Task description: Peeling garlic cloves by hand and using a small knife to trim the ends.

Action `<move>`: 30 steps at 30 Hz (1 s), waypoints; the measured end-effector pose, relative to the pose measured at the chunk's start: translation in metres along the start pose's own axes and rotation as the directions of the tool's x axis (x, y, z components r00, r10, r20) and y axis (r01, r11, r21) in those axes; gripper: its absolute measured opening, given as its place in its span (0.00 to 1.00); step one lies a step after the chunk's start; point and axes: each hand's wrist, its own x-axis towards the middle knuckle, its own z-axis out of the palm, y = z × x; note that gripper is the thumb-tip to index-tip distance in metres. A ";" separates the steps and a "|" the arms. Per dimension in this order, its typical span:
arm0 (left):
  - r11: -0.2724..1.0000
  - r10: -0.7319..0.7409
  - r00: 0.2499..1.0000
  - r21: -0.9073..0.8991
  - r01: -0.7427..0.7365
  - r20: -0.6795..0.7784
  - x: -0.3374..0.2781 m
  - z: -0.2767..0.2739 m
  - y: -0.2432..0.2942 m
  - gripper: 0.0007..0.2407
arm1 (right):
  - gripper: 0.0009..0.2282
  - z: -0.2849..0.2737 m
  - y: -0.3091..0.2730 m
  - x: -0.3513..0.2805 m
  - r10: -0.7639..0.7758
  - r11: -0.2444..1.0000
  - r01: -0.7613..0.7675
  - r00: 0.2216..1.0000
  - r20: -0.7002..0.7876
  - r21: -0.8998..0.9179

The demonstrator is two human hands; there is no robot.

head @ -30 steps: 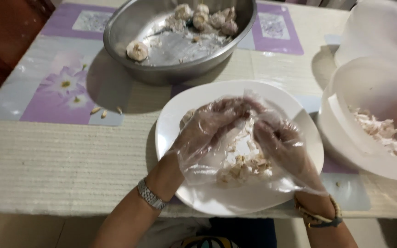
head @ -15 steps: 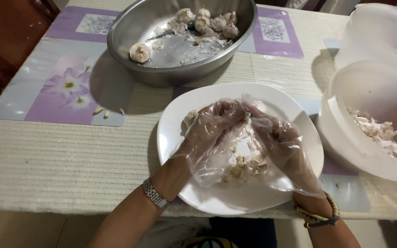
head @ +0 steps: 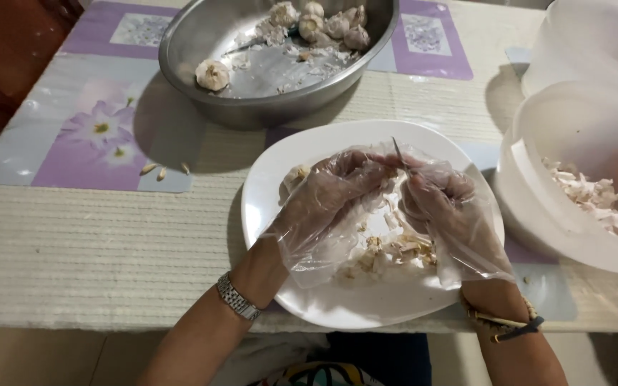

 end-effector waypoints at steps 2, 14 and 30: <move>0.999 0.001 0.998 0.041 -0.004 0.070 -0.001 -0.005 0.002 0.10 | 0.10 0.004 -0.010 0.001 0.005 0.995 -0.014 0.996 0.095 0.101; 0.995 -0.070 0.997 -0.069 0.071 0.007 0.021 -0.032 -0.014 0.08 | 0.06 -0.007 0.008 -0.004 -0.115 0.911 0.146 0.988 0.102 -0.385; 0.865 0.358 0.805 -0.494 -0.094 0.474 0.008 -0.048 -0.033 0.24 | 0.09 -0.051 0.064 -0.003 -0.113 -0.530 0.341 0.879 0.464 -0.776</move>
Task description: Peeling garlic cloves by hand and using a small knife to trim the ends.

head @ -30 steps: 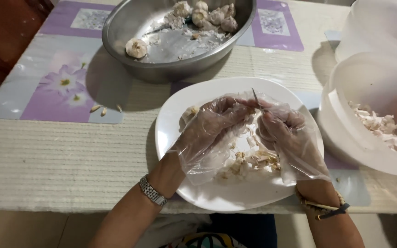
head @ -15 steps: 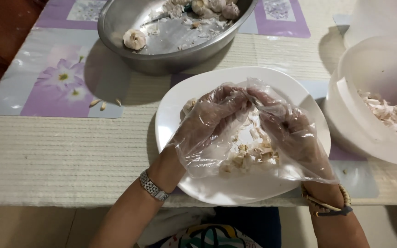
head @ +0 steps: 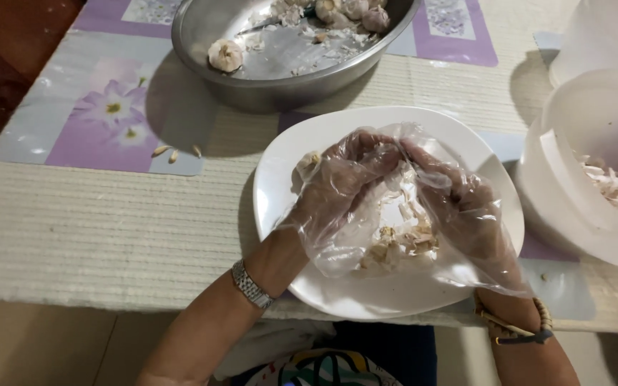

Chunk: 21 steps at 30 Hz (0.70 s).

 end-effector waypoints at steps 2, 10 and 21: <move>0.964 -0.036 0.961 0.243 0.105 -0.272 -0.006 -0.013 -0.005 0.18 | 0.08 -0.042 -0.018 0.026 0.463 0.039 -0.019 0.886 -0.001 0.999; 0.873 0.024 0.862 0.430 0.228 -0.506 0.027 0.039 -0.006 0.10 | 0.17 -0.062 -0.004 0.021 0.306 -0.479 -0.042 0.928 0.212 0.877; 0.873 -0.098 0.806 0.338 0.352 -0.584 0.028 0.041 0.005 0.09 | 0.13 -0.094 -0.001 0.031 0.275 -0.327 -0.155 0.928 0.250 0.932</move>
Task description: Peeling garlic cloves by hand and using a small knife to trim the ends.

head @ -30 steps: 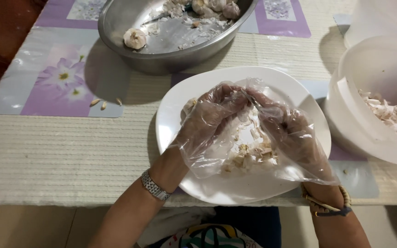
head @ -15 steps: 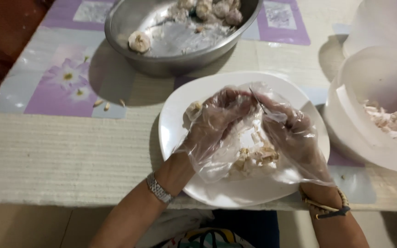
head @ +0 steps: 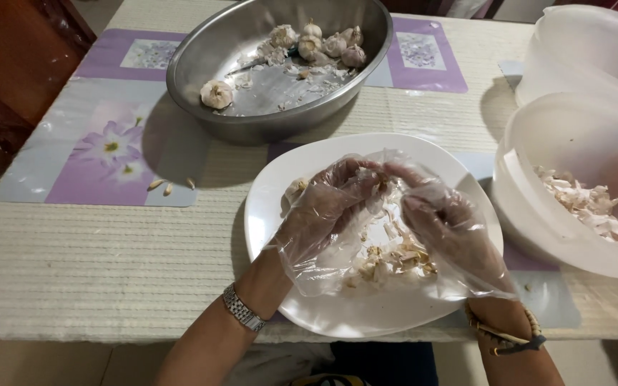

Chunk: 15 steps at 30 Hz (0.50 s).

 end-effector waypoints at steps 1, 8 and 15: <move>0.999 0.014 1.000 -0.034 -0.014 0.008 0.001 0.002 -0.003 0.10 | 0.11 0.002 -0.004 0.000 -0.002 1.000 0.002 1.000 0.012 -0.017; 0.994 0.095 0.995 -0.060 -0.095 -0.010 -0.007 0.009 -0.003 0.05 | 0.08 -0.014 0.037 -0.005 -0.013 0.999 0.013 1.000 0.017 -0.040; 0.852 0.293 0.839 -0.524 -0.011 0.459 0.001 -0.019 -0.018 0.25 | 0.22 -0.033 0.078 0.001 -0.286 0.944 0.321 0.913 0.289 -0.078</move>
